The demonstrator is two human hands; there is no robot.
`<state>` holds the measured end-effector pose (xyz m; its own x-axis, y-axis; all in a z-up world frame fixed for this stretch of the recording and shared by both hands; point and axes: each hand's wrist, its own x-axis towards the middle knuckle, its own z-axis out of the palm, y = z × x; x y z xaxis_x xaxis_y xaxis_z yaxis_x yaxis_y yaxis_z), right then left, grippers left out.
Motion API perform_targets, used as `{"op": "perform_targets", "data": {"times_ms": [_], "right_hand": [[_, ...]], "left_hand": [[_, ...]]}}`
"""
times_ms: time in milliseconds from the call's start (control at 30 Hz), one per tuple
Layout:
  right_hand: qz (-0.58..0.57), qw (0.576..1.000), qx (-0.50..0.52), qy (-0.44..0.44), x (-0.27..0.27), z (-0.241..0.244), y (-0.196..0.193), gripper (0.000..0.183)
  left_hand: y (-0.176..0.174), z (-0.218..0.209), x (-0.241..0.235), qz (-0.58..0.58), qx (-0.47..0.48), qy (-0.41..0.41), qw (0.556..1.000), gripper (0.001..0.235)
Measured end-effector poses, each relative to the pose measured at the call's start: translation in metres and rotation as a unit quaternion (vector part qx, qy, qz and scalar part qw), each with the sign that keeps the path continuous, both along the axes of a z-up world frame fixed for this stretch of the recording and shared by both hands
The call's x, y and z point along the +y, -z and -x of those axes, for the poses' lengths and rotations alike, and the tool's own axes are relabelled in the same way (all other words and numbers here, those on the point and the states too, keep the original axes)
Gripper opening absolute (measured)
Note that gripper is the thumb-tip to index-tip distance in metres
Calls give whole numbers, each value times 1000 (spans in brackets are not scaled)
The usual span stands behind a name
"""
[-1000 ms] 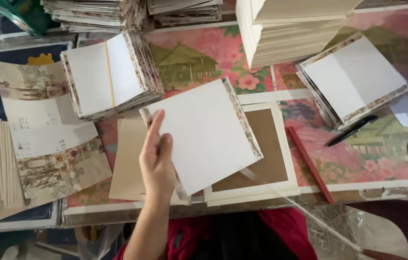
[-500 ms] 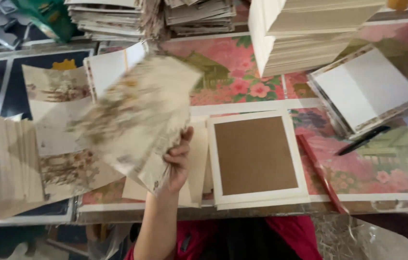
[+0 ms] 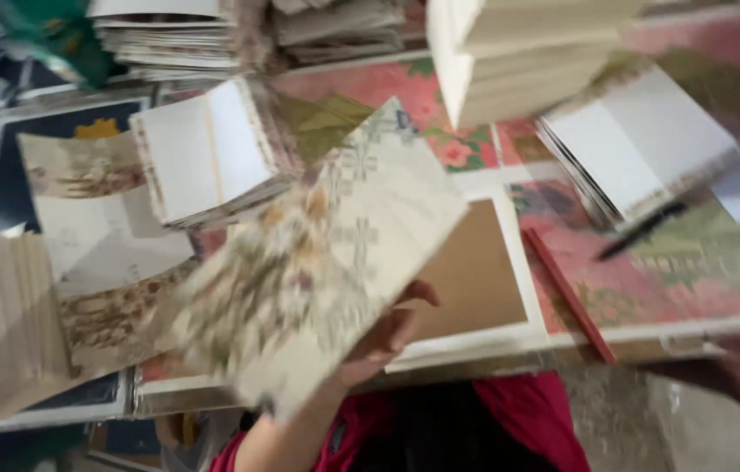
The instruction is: The person assembles greeting cards by inserting printed inserts into envelopes. They repeatedly pick up an envelope, open it, place a card inside, and then fold the flap to close it. The workspace is cluttered with stacks of envelopes and card inserts.
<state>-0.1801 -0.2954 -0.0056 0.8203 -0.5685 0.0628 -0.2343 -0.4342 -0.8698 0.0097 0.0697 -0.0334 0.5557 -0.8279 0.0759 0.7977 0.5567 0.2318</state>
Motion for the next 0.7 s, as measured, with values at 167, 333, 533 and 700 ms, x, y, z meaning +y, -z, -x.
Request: {"op": "perform_targets", "data": {"times_ms": [167, 333, 533, 700], "right_hand": [[2, 960, 149, -237, 106, -86, -43, 48], [-300, 938, 48, -167, 154, -89, -4, 11], [-366, 917, -129, 94, 116, -86, 22, 27], [-50, 995, -73, 56, 111, -90, 1, 10]], "left_hand": [[69, -43, -87, 299, -21, 558, 773, 74], [75, -25, -70, 153, -13, 460, 874, 79], [10, 11, -5, -132, -44, -21, 990, 76], [-35, 13, 8, -532, -117, -82, 835, 63]]}}
